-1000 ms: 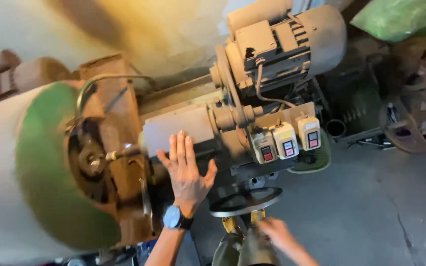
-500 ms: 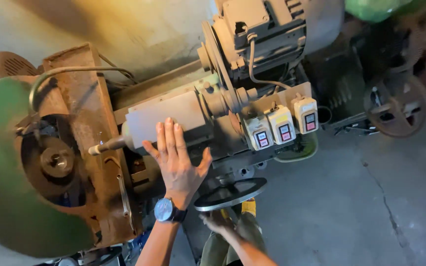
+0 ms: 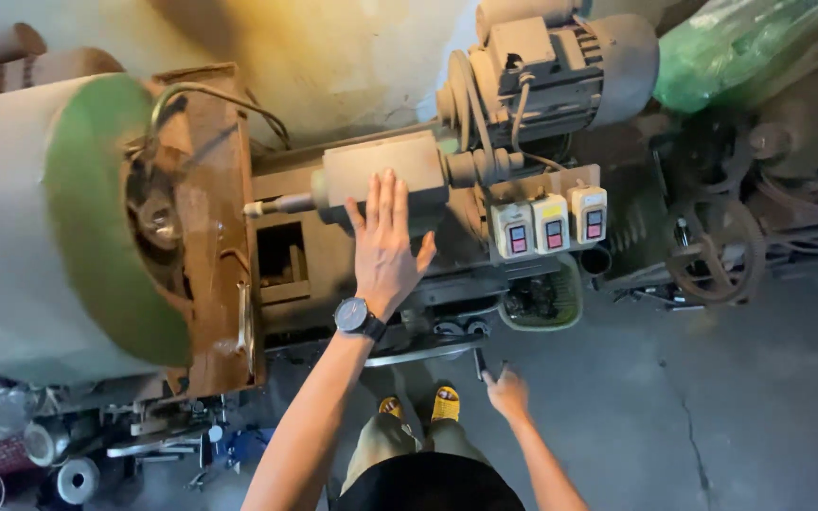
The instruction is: Operating a lathe machine to shape and measure a metal component.
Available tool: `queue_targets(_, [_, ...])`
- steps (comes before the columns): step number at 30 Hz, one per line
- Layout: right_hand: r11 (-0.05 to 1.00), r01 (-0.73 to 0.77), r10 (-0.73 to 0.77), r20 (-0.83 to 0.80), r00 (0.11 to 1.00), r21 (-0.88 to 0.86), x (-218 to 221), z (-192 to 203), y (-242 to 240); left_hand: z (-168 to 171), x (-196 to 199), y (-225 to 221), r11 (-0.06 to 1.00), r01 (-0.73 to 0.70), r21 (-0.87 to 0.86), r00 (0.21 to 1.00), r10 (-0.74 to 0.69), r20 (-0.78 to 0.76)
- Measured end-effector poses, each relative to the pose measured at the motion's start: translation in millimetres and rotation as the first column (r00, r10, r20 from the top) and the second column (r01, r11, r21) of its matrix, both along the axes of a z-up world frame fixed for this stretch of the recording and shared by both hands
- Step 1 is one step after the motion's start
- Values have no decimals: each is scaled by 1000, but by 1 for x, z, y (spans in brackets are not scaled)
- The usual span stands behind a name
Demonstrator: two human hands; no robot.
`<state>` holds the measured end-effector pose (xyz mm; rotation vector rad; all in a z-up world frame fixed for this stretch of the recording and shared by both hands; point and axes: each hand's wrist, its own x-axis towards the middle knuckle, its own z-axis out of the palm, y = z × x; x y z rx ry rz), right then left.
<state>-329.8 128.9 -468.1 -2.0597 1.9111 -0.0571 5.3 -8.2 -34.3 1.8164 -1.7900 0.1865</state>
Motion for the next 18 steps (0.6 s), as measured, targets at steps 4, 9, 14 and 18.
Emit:
queue_targets(4, [973, -18, -111, 537, 836, 229, 37, 84, 20, 23, 4, 73, 987, 101, -125, 956, -131, -262])
queue_targets(9, [748, -305, -462, 792, 398, 589, 99, 219, 45, 0, 77, 220, 955, -146, -259, 964, 78, -256])
queue_targets(14, [608, -568, -378, 831, 407, 555, 176, 337, 35, -33, 219, 311, 751, -617, -235, 771, 637, 16])
queue_targets(18, [581, -595, -290, 824, 486, 556, 250, 388, 16, -40, 288, 309, 740, -669, -75, 740, 672, 32])
